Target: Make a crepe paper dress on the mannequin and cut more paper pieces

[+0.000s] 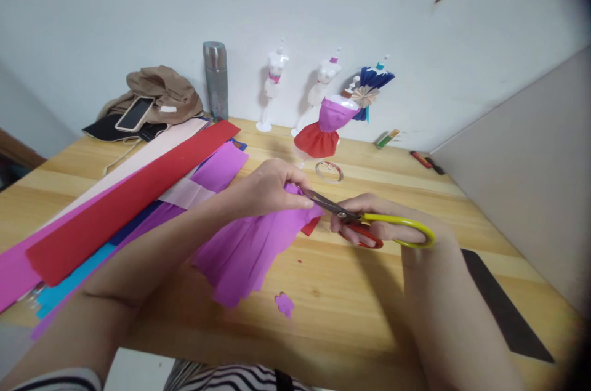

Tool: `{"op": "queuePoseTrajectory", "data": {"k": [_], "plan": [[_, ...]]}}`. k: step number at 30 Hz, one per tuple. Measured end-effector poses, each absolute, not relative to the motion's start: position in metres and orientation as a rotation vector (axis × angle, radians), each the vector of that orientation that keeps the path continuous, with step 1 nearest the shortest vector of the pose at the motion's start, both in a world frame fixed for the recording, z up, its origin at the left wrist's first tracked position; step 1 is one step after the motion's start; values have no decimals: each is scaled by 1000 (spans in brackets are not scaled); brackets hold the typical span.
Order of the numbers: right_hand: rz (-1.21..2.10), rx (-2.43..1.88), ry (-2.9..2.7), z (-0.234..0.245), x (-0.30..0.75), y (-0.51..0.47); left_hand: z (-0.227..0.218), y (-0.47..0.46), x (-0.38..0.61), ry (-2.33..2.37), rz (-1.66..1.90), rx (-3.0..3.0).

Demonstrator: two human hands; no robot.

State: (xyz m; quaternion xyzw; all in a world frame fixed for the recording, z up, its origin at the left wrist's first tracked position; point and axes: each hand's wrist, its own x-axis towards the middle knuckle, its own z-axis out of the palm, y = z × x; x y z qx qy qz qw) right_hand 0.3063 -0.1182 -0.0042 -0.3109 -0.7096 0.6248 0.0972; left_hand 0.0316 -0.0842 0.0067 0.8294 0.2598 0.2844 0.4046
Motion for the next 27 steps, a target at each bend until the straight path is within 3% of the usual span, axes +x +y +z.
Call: {"op": "queuePoseTrajectory", "data": {"k": [15,18,22,27], "plan": [[1689,-728,-2123,-1,306,-120,7,-76,27,711,668,2090],[1306,-858,-2191,7,306,-124,10,-76,26,694,668,2065],[485,-1090,-2222,16,298,-132,17,-77,22,700,613,2002],[-356,-1028,-2220,17,284,-130,19,-73,16,721,580,1795]]}}
